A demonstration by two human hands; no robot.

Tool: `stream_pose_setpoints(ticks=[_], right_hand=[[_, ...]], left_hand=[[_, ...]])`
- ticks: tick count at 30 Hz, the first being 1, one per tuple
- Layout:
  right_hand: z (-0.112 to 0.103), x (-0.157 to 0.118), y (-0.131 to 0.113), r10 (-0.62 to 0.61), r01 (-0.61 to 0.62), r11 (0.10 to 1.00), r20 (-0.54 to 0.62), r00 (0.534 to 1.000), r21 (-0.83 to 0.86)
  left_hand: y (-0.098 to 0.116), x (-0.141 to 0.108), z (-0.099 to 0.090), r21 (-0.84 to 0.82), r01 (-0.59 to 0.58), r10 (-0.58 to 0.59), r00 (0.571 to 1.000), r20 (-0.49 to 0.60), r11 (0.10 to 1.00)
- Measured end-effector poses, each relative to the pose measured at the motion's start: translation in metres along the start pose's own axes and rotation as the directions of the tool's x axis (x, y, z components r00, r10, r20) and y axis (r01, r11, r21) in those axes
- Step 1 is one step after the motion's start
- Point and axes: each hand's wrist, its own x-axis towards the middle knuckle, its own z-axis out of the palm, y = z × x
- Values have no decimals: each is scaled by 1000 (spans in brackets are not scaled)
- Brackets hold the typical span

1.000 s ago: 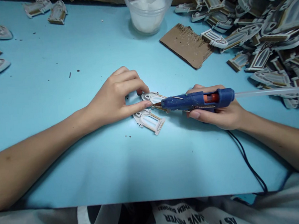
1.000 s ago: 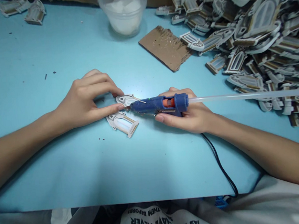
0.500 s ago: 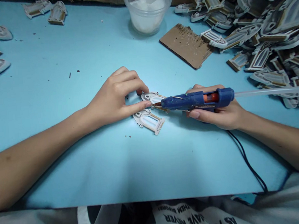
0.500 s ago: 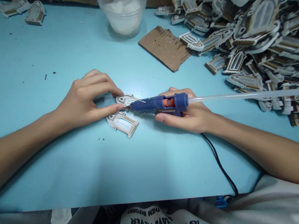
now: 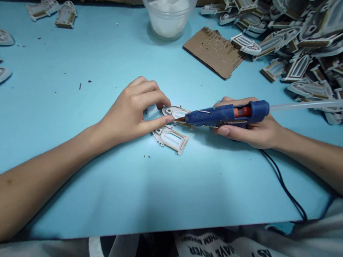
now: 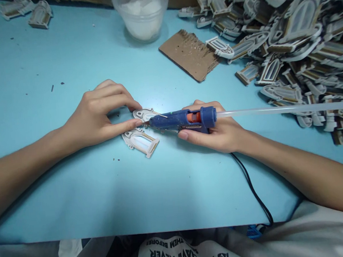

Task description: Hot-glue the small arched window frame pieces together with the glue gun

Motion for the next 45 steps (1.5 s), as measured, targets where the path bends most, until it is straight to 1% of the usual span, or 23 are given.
stream_pose_setpoints(ticks=[3,8,13,18,22,25,37,45], right_hand=[[0,0,0,5,-5,1000,6,1000,1],[2,-1,0,-24,24,1000,-3,1000,5],[2,0,0,-12,12,1000,-7,1000,2],[3,-2,1,-57,57,998,0,998,8],[4,-4,4,-40,40,999,-20,999,12],[4,-4,5,-51,52,999,-31,998,10],[4,-3,3,-56,56,998,7,998,-7],[5,-4,4,-45,45,999,-27,999,-13]], left_hand=[[1,0,0,-1,3,-3,1000,1,1000],[1,1,1,-10,1,-1,1000,2,1000],[0,2,1,-8,4,-4,1000,9,1000],[0,1,1,-11,0,0,1000,7,1000],[0,1,1,-3,-8,8,1000,-2,1000],[-1,1,2,4,-12,12,1000,-5,1000],[-2,0,2,16,-48,48,999,-18,999],[-1,0,1,16,-45,46,999,-19,999]])
